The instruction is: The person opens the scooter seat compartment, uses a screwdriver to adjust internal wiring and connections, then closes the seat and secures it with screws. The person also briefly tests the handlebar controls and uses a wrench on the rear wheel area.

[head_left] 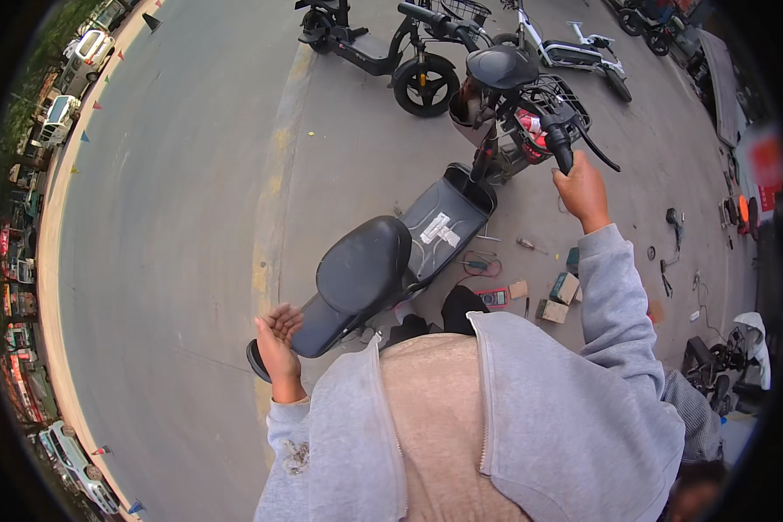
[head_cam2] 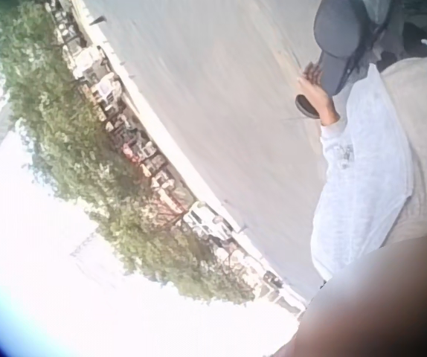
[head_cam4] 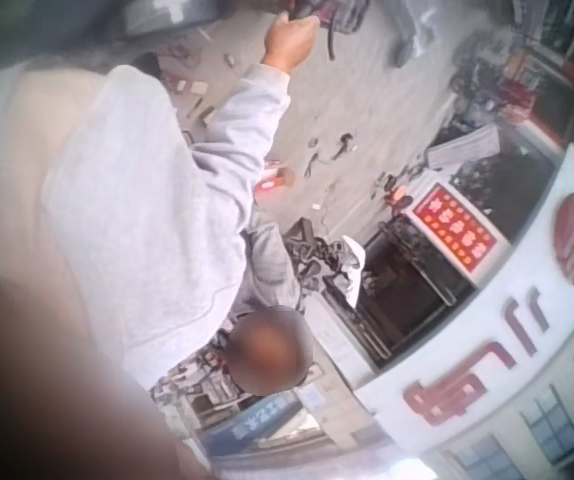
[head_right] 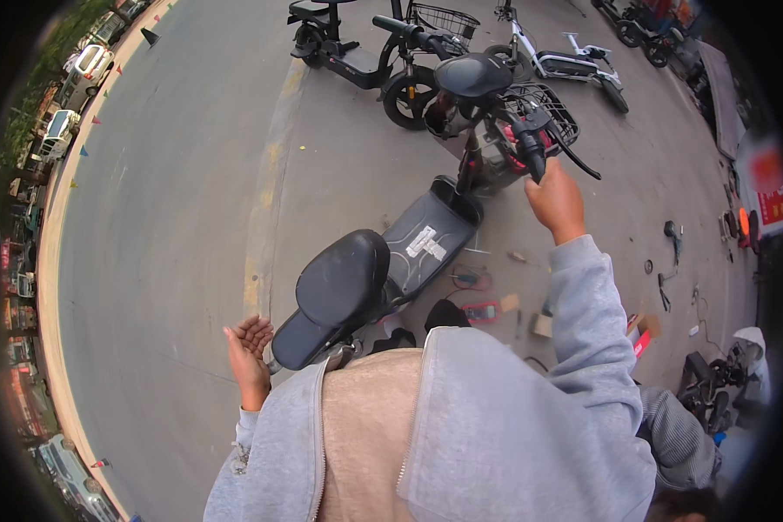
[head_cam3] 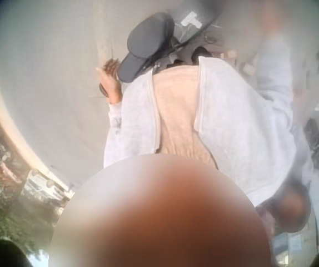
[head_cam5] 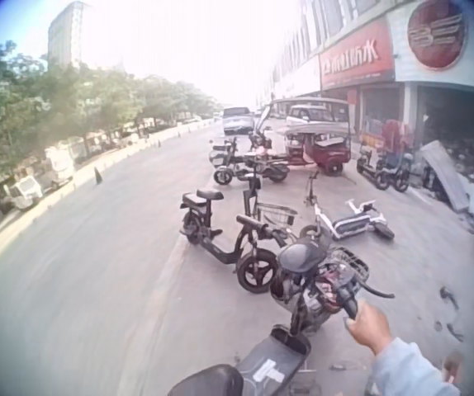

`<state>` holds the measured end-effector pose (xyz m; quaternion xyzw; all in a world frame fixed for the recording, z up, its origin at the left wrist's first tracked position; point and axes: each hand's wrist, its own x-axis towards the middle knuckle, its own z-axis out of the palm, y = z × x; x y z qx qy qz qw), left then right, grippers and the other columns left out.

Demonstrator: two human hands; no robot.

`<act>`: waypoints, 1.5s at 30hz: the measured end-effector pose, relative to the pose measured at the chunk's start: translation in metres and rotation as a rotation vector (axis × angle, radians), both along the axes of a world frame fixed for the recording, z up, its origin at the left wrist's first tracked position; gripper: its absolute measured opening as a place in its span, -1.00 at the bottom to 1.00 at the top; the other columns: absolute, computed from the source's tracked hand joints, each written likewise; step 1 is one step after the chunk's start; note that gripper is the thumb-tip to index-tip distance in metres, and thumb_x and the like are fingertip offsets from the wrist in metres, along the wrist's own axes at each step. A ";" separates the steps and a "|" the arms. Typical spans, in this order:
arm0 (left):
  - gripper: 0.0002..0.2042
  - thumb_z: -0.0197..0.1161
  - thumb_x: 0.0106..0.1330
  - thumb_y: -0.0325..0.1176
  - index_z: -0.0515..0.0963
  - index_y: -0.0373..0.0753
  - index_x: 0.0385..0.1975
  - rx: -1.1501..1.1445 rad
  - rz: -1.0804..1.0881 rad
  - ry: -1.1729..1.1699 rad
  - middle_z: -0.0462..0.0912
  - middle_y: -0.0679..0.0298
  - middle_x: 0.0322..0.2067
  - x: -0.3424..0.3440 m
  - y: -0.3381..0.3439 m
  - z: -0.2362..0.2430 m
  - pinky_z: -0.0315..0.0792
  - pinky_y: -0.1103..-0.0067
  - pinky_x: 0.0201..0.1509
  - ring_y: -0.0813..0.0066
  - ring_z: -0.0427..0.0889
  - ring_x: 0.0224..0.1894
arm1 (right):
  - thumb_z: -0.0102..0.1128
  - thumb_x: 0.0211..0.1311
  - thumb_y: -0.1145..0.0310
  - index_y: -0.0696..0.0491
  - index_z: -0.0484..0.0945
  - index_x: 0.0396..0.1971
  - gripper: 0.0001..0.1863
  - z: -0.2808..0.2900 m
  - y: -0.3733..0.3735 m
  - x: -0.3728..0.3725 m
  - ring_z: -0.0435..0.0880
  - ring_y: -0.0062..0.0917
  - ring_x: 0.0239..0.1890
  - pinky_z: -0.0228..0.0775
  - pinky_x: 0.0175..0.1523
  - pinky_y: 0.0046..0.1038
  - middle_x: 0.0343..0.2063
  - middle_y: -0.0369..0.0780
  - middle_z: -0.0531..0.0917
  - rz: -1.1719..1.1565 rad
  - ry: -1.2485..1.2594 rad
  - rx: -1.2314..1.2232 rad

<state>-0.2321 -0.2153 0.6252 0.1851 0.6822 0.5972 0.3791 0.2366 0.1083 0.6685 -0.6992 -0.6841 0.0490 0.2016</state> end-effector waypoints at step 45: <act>-0.50 -0.15 0.64 0.01 0.54 -0.36 -0.02 -0.168 0.457 -0.037 0.72 0.13 -0.25 0.172 -0.129 -0.017 0.51 0.55 -0.11 0.46 0.66 -0.26 | 0.32 0.16 0.21 -0.08 0.24 0.48 -0.16 0.037 0.069 0.001 0.09 0.19 0.51 -0.04 0.50 0.14 0.47 0.19 0.15 -0.042 -0.417 -0.064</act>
